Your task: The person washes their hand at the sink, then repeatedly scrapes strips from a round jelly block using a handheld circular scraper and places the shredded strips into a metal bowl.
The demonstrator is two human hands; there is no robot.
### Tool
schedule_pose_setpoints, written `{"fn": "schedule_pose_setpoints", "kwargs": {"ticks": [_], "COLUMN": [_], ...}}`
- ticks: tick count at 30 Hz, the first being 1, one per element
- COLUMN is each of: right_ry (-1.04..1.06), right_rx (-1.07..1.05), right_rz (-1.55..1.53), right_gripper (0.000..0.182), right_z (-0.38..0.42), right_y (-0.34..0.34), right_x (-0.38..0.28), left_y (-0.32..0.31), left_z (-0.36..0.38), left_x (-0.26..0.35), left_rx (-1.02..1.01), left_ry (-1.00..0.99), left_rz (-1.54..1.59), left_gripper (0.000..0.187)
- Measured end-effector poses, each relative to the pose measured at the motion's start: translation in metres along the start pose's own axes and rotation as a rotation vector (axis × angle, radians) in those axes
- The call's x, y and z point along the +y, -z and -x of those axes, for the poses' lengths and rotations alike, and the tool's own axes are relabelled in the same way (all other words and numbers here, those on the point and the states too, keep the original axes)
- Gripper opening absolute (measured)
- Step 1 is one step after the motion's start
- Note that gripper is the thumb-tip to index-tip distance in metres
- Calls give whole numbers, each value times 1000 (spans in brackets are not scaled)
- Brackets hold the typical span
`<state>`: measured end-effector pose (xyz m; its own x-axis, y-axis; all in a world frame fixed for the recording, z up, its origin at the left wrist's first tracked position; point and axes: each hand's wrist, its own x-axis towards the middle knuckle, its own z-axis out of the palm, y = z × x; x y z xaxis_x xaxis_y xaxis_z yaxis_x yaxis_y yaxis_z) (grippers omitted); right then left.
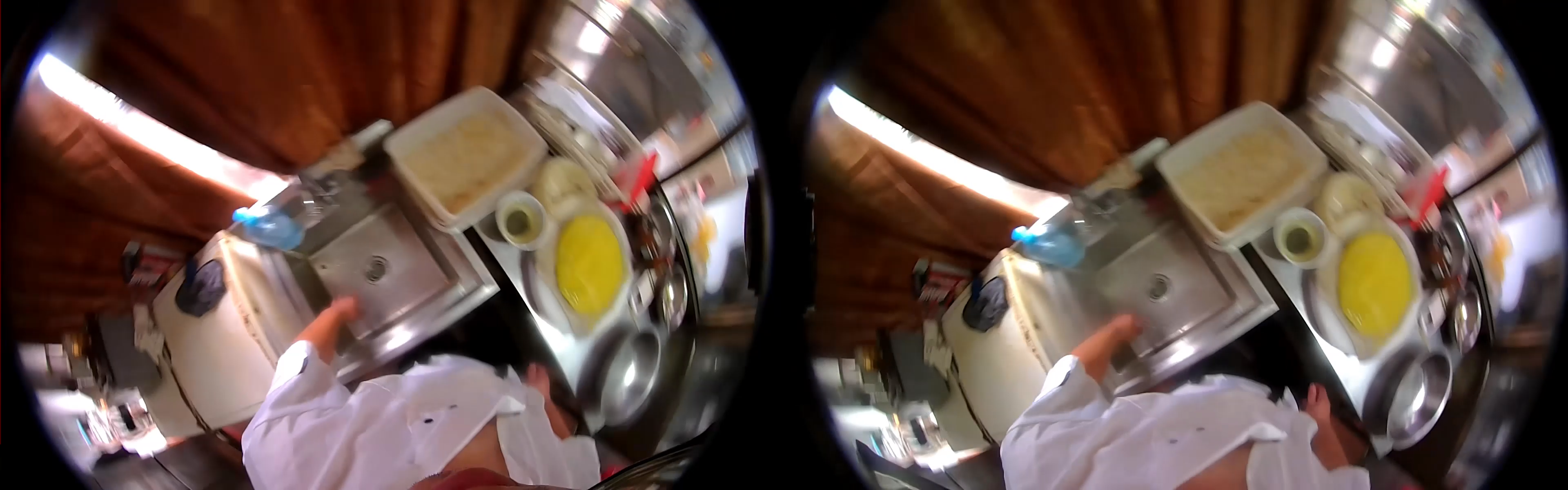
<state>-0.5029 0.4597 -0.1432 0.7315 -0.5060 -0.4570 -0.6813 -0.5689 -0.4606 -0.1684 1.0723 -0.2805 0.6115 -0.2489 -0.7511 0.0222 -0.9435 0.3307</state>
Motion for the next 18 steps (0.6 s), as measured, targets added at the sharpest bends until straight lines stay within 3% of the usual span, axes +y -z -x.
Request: {"fn": "schedule_pose_setpoints", "kwargs": {"ticks": [1,2,3,4,6,7,9,10,11,14,16,18], "right_ry": [81,260,-162,-303,-212,-206,-192,-178,-165,-190,-232,-197], "right_rx": [17,179,34,9,33,36,44,49,50,74,62,68], "right_rz": [43,110,-153,-202,-271,-311,-368,-383,-399,-519,-531,-498], "right_gripper": [49,50,49,48,47,47,48,48,48,48,48,47], "right_z": [-7,-15,5,18,3,5,13,13,12,21,26,33], "right_y": [-12,-33,5,24,-9,-3,7,12,16,32,45,53], "right_x": [38,79,0,-40,32,33,26,30,32,51,71,104], "left_y": [-1,20,30,41,12,-2,8,25,29,58,72,81], "left_z": [11,45,57,75,32,11,47,89,81,75,84,77], "left_x": [10,35,42,56,0,-26,3,48,62,129,203,281], "left_rx": [5,70,32,7,-21,-34,344,682,532,522,630,613], "left_ry": [-10,-9,-74,-86,-305,-413,-345,-363,-158,-88,-309,-309], "left_rz": [50,387,607,816,777,764,-252,-753,-471,-84,-54,45], "left_gripper": [46,41,39,37,39,41,44,45,39,34,29,24]}}
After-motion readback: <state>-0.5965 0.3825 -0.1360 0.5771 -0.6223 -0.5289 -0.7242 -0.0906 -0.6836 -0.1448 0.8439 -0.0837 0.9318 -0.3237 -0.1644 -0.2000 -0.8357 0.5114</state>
